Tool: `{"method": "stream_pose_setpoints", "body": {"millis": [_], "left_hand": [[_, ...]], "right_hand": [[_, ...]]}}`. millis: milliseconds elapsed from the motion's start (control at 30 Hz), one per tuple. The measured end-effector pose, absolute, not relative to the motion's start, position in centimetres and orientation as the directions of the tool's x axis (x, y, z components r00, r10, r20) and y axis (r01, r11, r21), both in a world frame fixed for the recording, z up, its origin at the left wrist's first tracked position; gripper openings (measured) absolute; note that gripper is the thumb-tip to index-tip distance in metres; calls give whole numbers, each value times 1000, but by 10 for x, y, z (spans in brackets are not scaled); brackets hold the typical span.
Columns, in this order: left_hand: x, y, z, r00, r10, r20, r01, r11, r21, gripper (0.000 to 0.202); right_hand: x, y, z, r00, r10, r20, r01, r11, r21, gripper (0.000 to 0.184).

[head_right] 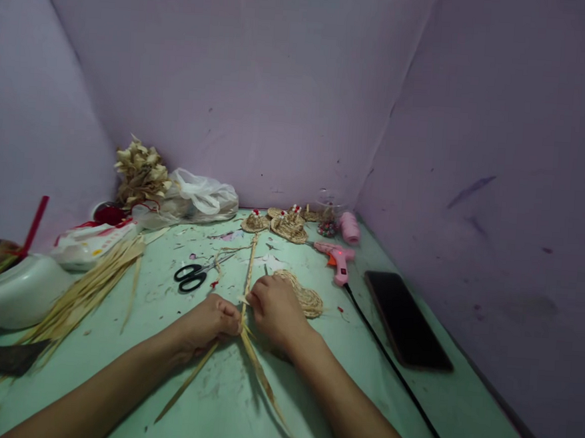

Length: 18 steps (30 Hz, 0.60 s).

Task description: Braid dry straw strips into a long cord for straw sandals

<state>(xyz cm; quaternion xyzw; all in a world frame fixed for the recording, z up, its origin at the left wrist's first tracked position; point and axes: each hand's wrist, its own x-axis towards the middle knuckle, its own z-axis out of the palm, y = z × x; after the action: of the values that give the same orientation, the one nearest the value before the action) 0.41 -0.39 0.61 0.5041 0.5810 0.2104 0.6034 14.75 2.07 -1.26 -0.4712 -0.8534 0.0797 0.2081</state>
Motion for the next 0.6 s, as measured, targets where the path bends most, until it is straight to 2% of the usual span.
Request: {"method": "stream_pose_setpoints", "body": {"millis": [67,200,433,600], "left_hand": [[3,-4,6,236,835,-498,345,407,846,10],[0,-4,5,261,826,-500,323,414,851,11],[-4,-2,5,304,799,-519,252,458,852,15],[-3,-1,4,316,799,-511,256,447,857,17]], "right_hand": [[150,14,-13,-451,837,309,738,545,-399,21],[157,1,-15,-297,888,350,704,452,-548,19],[160,-21,-13,-353,919,172,638,372,-675,15],[159,-23,-11,-330,943,33,506,206,-838,16]]}}
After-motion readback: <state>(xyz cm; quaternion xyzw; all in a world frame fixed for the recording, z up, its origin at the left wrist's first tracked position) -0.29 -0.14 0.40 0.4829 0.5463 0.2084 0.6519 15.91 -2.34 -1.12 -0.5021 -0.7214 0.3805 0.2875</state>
